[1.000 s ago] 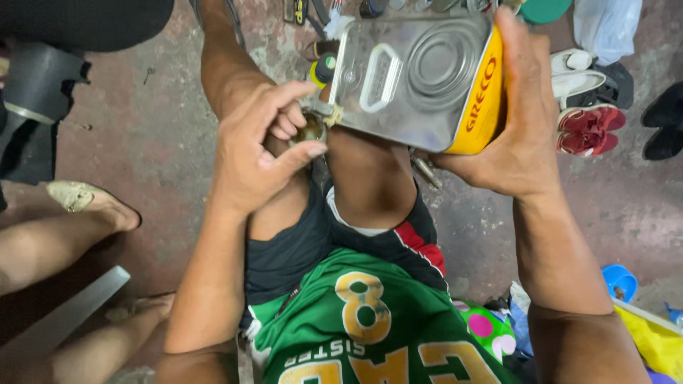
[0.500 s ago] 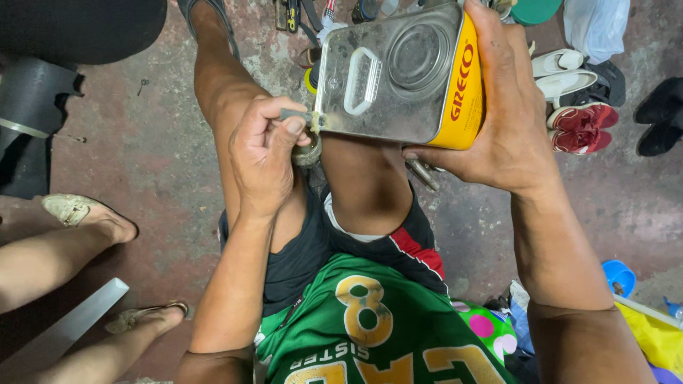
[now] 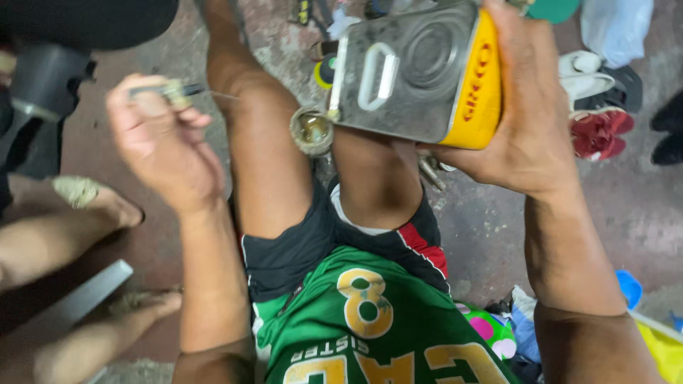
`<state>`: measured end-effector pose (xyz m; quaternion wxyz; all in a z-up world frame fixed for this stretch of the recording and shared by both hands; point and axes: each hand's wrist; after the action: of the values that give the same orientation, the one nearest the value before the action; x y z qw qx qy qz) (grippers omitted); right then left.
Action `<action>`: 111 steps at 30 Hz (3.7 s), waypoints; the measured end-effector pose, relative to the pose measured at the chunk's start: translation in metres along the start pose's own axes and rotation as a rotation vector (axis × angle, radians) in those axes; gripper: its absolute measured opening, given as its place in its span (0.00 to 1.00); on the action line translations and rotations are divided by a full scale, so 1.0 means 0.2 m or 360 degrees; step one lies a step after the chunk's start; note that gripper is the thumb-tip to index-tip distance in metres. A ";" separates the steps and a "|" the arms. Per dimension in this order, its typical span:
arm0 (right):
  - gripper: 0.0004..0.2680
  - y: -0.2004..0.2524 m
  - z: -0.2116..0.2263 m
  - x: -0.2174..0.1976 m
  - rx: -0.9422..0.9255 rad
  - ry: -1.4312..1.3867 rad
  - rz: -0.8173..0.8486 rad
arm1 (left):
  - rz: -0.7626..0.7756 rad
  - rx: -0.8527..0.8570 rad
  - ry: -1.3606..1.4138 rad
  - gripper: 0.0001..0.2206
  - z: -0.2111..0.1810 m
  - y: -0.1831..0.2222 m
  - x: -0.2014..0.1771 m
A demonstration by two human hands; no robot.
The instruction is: The person applies adhesive to the sole of a sneaker using a brush and a small container of glue, while holding the shoe in their other hand.
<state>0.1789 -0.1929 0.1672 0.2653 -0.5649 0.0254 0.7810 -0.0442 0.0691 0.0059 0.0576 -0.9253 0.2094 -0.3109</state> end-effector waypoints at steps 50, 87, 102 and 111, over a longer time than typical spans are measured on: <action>0.34 -0.12 0.20 -0.03 -0.0039 0.0328 0.0119 | 0.0320 -0.0362 -0.0075 0.12 0.14 0.14 0.04; 0.37 -0.07 0.17 -0.02 0.0007 0.0285 0.0083 | 0.0327 -0.0367 -0.0083 0.12 0.15 0.13 0.04; 0.37 -0.04 0.12 -0.02 -0.0047 0.0290 0.0062 | 0.0353 -0.0351 -0.0094 0.12 0.16 0.13 0.03; 0.41 0.00 0.10 -0.02 0.0013 0.0181 -0.0047 | 0.0366 -0.0343 -0.0029 0.11 0.15 0.12 0.05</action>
<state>0.1627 -0.1871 0.1773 0.2773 -0.6076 0.0353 0.7434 -0.0272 0.0431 -0.0188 -0.0048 -0.8989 0.3456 -0.2695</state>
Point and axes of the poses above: each hand's wrist, its own y-axis away from the middle knuckle, its own x-axis out of the palm, z = x × y, and after that the axes turned 5 degrees about x, right-handed
